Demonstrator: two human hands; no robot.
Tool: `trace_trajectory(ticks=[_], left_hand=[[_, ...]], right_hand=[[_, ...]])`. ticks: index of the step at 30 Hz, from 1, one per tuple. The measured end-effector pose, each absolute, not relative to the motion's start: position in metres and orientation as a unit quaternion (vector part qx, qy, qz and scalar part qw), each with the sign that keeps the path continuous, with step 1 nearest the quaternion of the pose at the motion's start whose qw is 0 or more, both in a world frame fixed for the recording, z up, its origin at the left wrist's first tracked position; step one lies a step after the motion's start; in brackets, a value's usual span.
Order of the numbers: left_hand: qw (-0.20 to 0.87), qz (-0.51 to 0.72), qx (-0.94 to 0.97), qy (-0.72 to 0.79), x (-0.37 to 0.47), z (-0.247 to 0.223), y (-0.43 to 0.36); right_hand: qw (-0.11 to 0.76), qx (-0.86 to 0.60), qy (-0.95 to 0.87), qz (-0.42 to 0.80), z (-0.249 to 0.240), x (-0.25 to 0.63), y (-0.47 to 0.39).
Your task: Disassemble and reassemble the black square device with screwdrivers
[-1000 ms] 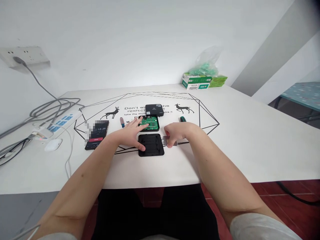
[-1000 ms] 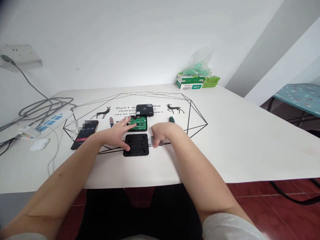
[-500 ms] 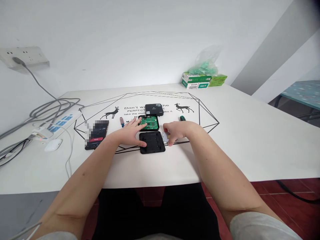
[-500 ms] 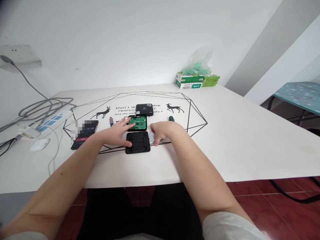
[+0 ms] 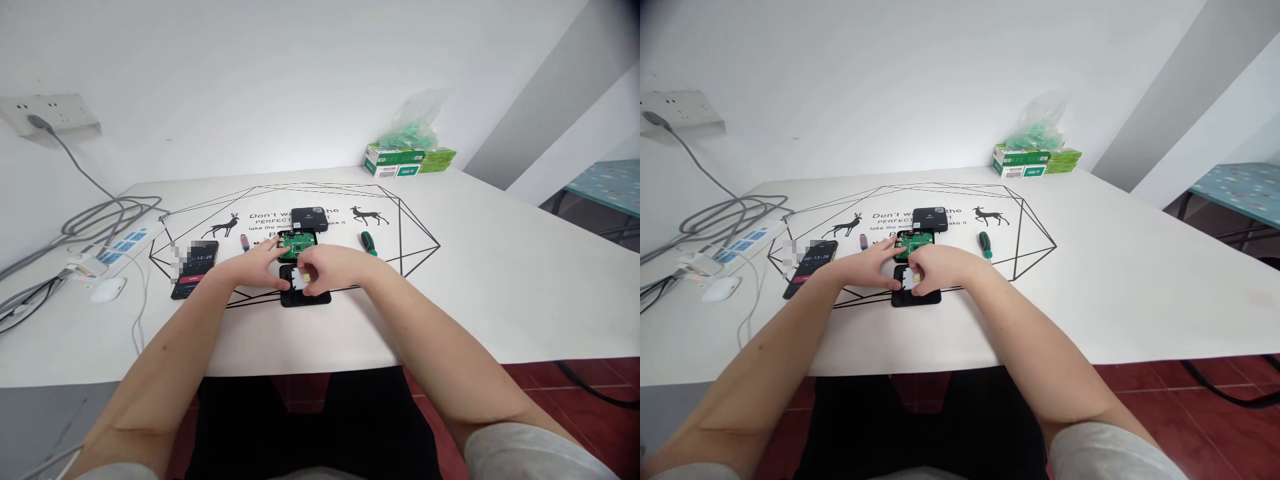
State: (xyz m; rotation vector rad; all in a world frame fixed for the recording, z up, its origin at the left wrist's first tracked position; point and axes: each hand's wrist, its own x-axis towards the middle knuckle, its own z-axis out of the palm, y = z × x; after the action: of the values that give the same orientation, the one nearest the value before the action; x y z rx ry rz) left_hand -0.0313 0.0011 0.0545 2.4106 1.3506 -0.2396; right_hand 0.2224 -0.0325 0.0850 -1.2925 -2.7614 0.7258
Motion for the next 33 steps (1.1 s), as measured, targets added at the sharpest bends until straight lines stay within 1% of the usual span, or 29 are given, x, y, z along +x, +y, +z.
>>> trace_trajectory(ticks=[5,12,23,26,28,30,32,33], left_hand=[[0.186,-0.091,0.852,0.481,-0.031,0.055,0.0],[0.156,-0.08,0.863,0.474,-0.03,0.047,0.003],[0.146,-0.082,0.866,0.471,-0.033,0.042,0.006],[0.136,-0.075,0.867,0.473,-0.033,0.042,0.006],[0.13,-0.07,0.865,0.479,-0.034,0.043,0.007],[0.123,-0.067,0.864,0.484,-0.036,0.045,0.01],[0.11,-0.058,0.861,0.494,-0.04,0.047,0.014],[0.1,-0.049,0.857,0.503,-0.043,0.048,0.017]], right_hand=[[-0.021,-0.395,-0.896,0.201,0.074,0.21,-0.033],[-0.018,-0.396,-0.892,0.216,0.073,0.212,-0.031],[-0.028,-0.387,-0.891,0.233,0.072,0.214,-0.029],[0.015,-0.395,-0.897,0.2,0.076,0.221,-0.024],[0.074,-0.448,-0.878,0.151,0.08,0.23,-0.019],[0.121,-0.545,-0.824,0.097,0.084,0.244,-0.013],[0.125,-0.659,-0.74,0.055,0.086,0.262,-0.006],[0.11,-0.711,-0.693,0.045,0.086,0.272,-0.003]])
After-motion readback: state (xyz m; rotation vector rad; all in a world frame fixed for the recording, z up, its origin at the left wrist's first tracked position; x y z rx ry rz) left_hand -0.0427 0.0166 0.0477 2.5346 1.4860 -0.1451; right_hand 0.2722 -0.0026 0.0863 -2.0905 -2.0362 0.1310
